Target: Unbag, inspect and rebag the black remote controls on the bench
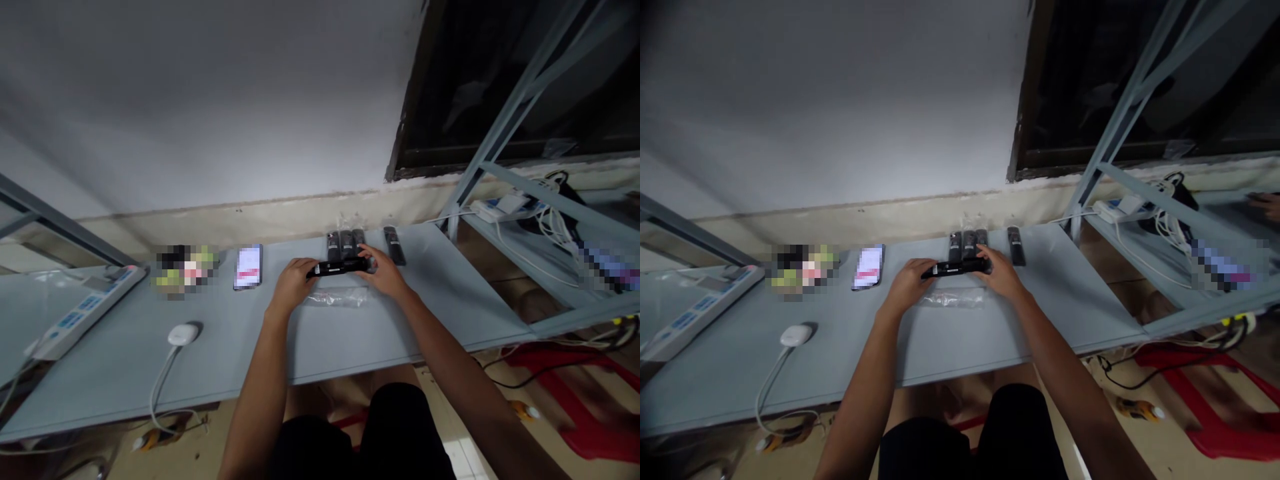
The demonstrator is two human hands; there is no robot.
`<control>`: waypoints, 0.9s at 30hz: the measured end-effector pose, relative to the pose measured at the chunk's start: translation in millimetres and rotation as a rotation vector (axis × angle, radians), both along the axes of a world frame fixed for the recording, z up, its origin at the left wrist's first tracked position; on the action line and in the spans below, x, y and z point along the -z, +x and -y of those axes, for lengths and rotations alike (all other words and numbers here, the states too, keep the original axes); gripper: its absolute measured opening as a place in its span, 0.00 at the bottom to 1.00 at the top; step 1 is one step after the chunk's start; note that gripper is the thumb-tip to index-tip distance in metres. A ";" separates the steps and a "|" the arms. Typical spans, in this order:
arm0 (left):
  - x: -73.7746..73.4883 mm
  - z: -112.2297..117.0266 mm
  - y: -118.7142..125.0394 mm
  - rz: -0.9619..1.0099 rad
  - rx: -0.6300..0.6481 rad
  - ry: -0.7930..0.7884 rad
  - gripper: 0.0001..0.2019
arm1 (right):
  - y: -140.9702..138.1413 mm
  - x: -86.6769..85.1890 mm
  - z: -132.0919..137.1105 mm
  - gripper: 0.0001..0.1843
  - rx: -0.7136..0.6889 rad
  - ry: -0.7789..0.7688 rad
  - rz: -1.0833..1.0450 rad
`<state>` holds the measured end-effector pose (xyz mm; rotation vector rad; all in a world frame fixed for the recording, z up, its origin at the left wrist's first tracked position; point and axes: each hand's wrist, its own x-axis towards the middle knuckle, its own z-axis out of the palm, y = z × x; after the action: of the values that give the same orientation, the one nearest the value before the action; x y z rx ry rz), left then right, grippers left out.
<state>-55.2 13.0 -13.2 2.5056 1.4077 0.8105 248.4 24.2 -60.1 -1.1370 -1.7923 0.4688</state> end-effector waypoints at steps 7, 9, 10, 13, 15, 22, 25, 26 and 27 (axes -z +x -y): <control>0.7 -0.7 -0.3 -0.007 0.000 0.002 0.22 | -2.4 0.6 2.1 0.37 0.007 0.007 -0.020; 0.7 -0.8 -0.3 0.000 0.005 0.010 0.22 | -2.8 0.0 2.5 0.37 0.011 -0.002 -0.021; 0.6 -0.8 -0.2 0.004 0.009 0.015 0.21 | -2.8 0.2 2.4 0.37 0.012 -0.003 -0.027; 1.0 -0.8 0.1 0.014 0.011 0.020 0.21 | -2.4 2.4 1.1 0.38 0.003 0.008 -0.044; 1.4 -1.0 0.2 0.015 0.010 0.016 0.21 | -2.3 3.8 0.1 0.38 -0.003 0.008 -0.049; 0.4 -0.4 1.2 0.010 0.001 0.021 0.21 | -3.7 2.3 0.8 0.37 -0.006 0.009 -0.065; -0.1 0.0 2.4 0.007 -0.002 0.014 0.21 | -3.6 2.8 0.5 0.37 -0.010 0.023 -0.069; -0.2 0.1 2.9 0.008 -0.005 0.012 0.21 | -3.6 3.2 0.3 0.36 -0.008 0.028 -0.074; -0.3 0.2 3.2 0.008 -0.007 0.009 0.21 | -3.6 3.5 0.1 0.36 -0.007 0.032 -0.078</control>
<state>-52.0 12.8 -12.8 2.5026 1.4141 0.8298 244.8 24.1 -63.6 -1.0767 -1.7302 0.4805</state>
